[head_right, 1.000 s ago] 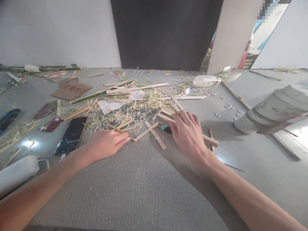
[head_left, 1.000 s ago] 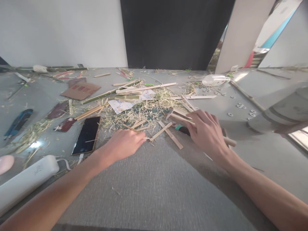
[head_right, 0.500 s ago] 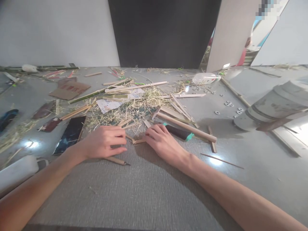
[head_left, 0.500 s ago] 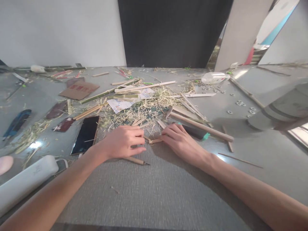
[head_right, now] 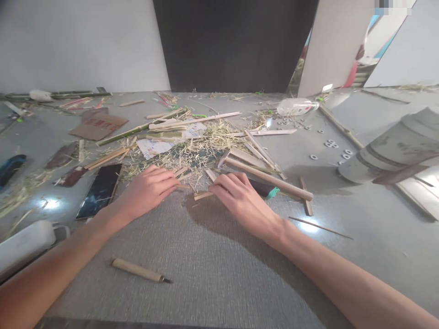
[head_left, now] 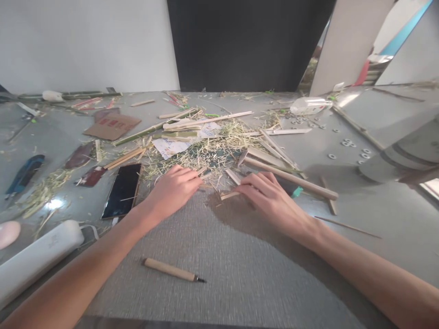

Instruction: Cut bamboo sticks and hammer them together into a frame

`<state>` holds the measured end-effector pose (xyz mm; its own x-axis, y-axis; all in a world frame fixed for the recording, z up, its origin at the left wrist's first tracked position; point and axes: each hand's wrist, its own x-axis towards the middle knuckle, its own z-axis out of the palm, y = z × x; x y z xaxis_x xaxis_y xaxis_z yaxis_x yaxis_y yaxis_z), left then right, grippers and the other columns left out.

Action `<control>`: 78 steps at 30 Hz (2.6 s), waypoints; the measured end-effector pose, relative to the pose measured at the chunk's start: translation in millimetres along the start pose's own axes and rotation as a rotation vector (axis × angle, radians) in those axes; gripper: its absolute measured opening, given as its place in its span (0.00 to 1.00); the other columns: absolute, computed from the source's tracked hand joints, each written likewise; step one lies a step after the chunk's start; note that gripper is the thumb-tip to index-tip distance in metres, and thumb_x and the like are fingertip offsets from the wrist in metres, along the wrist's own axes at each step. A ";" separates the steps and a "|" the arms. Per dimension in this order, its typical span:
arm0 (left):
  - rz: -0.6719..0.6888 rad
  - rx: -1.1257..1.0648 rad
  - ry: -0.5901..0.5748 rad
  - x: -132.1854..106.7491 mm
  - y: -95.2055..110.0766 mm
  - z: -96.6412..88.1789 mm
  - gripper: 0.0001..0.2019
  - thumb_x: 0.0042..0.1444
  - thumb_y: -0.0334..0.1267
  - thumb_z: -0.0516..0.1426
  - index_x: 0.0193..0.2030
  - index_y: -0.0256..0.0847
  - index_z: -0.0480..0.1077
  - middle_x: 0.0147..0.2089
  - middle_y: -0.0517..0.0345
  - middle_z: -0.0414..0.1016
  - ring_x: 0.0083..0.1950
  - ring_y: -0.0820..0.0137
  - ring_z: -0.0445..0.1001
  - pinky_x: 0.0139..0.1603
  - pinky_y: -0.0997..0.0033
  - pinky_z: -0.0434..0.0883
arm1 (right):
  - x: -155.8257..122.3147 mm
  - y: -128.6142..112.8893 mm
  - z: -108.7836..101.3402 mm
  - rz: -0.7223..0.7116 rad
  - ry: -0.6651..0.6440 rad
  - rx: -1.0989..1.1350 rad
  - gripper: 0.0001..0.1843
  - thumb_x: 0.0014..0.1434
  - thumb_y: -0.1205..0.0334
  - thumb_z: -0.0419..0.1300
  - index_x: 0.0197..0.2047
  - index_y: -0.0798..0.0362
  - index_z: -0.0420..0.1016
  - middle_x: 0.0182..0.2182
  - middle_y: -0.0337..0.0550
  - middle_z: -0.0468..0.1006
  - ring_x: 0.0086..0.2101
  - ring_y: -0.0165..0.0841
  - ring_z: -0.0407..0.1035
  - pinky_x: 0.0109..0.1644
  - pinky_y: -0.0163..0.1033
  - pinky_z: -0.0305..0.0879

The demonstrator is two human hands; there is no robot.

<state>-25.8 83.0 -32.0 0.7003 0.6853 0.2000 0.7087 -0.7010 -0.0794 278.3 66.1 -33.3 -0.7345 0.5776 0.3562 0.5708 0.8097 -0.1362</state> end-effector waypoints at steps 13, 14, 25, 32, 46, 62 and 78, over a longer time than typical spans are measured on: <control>-0.041 -0.108 0.042 4.0 6.6 7.8 0.11 0.71 0.33 0.51 0.46 0.40 0.75 0.45 0.53 0.80 0.49 0.62 0.74 0.52 0.58 0.65 | 28.6 -159.7 35.1 -0.168 -0.133 0.083 0.04 0.68 0.67 0.56 0.44 0.53 0.71 0.37 0.45 0.74 0.33 0.36 0.64 0.28 0.44 0.57; -0.041 -0.104 0.044 3.0 5.5 7.6 0.11 0.72 0.34 0.51 0.46 0.40 0.75 0.45 0.53 0.80 0.49 0.62 0.75 0.52 0.58 0.65 | 31.1 -156.8 36.7 -0.179 -0.139 0.068 0.04 0.68 0.67 0.55 0.44 0.53 0.71 0.37 0.44 0.74 0.32 0.36 0.64 0.28 0.44 0.58; -0.176 -0.103 0.088 0.1 2.0 5.3 0.06 0.68 0.34 0.56 0.48 0.39 0.74 0.45 0.52 0.80 0.50 0.59 0.76 0.50 0.59 0.67 | 43.3 -10.6 -9.7 0.206 -0.006 -0.224 0.09 0.72 0.68 0.52 0.48 0.55 0.73 0.44 0.49 0.76 0.44 0.38 0.69 0.46 0.43 0.63; -0.034 -0.297 0.175 5.0 20.6 6.8 0.09 0.72 0.33 0.52 0.52 0.40 0.73 0.48 0.53 0.79 0.50 0.64 0.77 0.52 0.59 0.70 | 16.4 -8.7 7.2 0.134 -0.022 -0.035 0.07 0.68 0.58 0.61 0.45 0.52 0.77 0.53 0.49 0.74 0.53 0.45 0.64 0.56 0.51 0.62; 0.095 -0.476 0.115 8.4 35.9 6.7 0.08 0.72 0.35 0.54 0.40 0.39 0.73 0.39 0.58 0.77 0.41 0.68 0.74 0.45 0.64 0.68 | 13.2 -25.2 11.1 -0.029 -0.066 -0.061 0.11 0.74 0.64 0.52 0.42 0.55 0.74 0.45 0.48 0.77 0.47 0.40 0.64 0.55 0.48 0.59; -0.107 -0.421 0.418 4.4 24.0 -4.5 0.06 0.70 0.29 0.53 0.40 0.39 0.68 0.35 0.58 0.73 0.37 0.71 0.72 0.41 0.69 0.68 | 9.1 -19.3 6.7 0.036 0.161 0.019 0.05 0.71 0.70 0.54 0.43 0.54 0.69 0.40 0.45 0.77 0.38 0.33 0.66 0.48 0.42 0.62; -0.372 0.047 0.317 -4.4 -20.7 2.4 0.10 0.68 0.33 0.54 0.34 0.40 0.72 0.38 0.55 0.79 0.40 0.64 0.76 0.47 0.60 0.66 | 3.6 -24.4 7.8 0.052 0.171 0.220 0.05 0.71 0.68 0.55 0.47 0.54 0.72 0.39 0.44 0.77 0.37 0.31 0.72 0.39 0.37 0.68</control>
<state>-43.3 95.1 -33.6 0.3432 0.7889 0.5098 0.9142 -0.4052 0.0116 258.8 49.3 -35.9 -0.6232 0.6080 0.4919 0.4985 0.7935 -0.3492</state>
